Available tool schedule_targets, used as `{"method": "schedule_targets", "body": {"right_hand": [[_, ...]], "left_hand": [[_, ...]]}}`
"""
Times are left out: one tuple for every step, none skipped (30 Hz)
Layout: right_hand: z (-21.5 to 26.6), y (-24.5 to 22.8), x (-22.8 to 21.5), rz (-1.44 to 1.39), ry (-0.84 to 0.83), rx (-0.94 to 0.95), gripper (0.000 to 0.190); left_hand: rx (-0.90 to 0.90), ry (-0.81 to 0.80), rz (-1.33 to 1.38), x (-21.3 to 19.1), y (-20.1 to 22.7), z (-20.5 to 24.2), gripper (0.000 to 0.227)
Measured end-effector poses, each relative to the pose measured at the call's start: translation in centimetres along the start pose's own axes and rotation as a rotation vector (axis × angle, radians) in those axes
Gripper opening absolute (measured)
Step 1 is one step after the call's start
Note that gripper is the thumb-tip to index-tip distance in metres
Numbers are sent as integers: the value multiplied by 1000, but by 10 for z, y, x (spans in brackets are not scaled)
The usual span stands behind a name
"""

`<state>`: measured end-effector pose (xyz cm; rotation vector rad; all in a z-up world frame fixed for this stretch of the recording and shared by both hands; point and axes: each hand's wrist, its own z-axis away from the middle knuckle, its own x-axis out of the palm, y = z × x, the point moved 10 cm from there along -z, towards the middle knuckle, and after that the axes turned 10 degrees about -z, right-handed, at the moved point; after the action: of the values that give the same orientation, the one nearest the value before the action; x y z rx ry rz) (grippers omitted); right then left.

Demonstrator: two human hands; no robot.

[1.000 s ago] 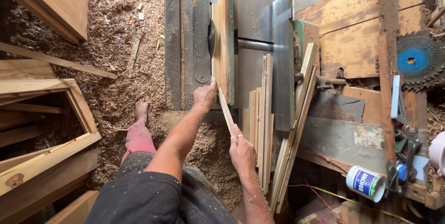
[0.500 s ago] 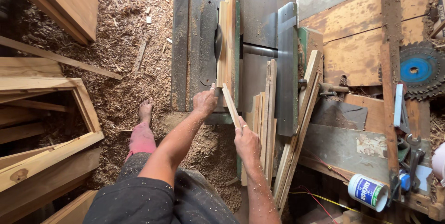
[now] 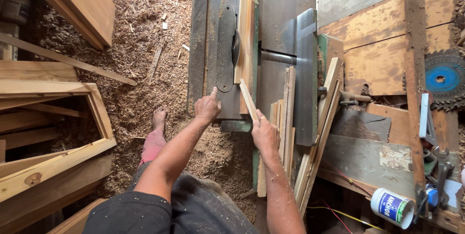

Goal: The person cuts wooden strips using a table saw, feeding the strips into the blade and picking up the cut pieces.

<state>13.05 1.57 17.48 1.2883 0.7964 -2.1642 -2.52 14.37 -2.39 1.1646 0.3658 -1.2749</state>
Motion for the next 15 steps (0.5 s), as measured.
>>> {"method": "schedule_targets", "body": {"right_hand": [[-3, 0, 0, -1, -1, 0, 49], [-6, -4, -2, -10, 30, -33, 49], [-8, -9, -6, -20, 62, -67, 49], [-9, -11, -6, -21, 62, -68, 49], [-11, -11, -6, -22, 51, -42, 49], [-12, -11, -7, -23, 39, -15, 49], [-13, -14, -8, -23, 38, -17, 49], [-15, -16, -9, -20, 39, -9, 49], [-17, -18, -9, -19, 40, -3, 49], [-19, -21, -10, -20, 39, -5, 49], [-21, -22, -10, -27, 38, -3, 49], [-24, -22, -10, -34, 37, -1, 50], [-26, -22, -9, -34, 35, -2, 50], [-29, -22, -10, -25, 42, -5, 50], [-33, -23, -10, -17, 49, -10, 50]], "left_hand": [[-11, 8, -3, -1, -5, -1, 70], [-22, 16, -7, -2, -10, -1, 71], [-23, 17, -7, -2, -15, -1, 71], [-19, 24, -5, -2, -19, 0, 70], [-16, 33, -2, -4, -24, -1, 69], [-16, 36, -2, -4, -28, -3, 69], [-13, 86, 2, -9, -32, -3, 70], [-9, 136, 5, -14, -35, -3, 71], [-11, 138, 5, -15, -38, -3, 71], [-35, 116, 3, -14, -44, -3, 71], [-58, 94, 1, -13, -50, -3, 71], [-59, 95, 1, -13, -54, -3, 71], [-53, 101, 35, -14, -58, -2, 69], [-46, 106, 70, -14, -63, -2, 66], [-48, 109, 69, -15, -69, -2, 66]]}}
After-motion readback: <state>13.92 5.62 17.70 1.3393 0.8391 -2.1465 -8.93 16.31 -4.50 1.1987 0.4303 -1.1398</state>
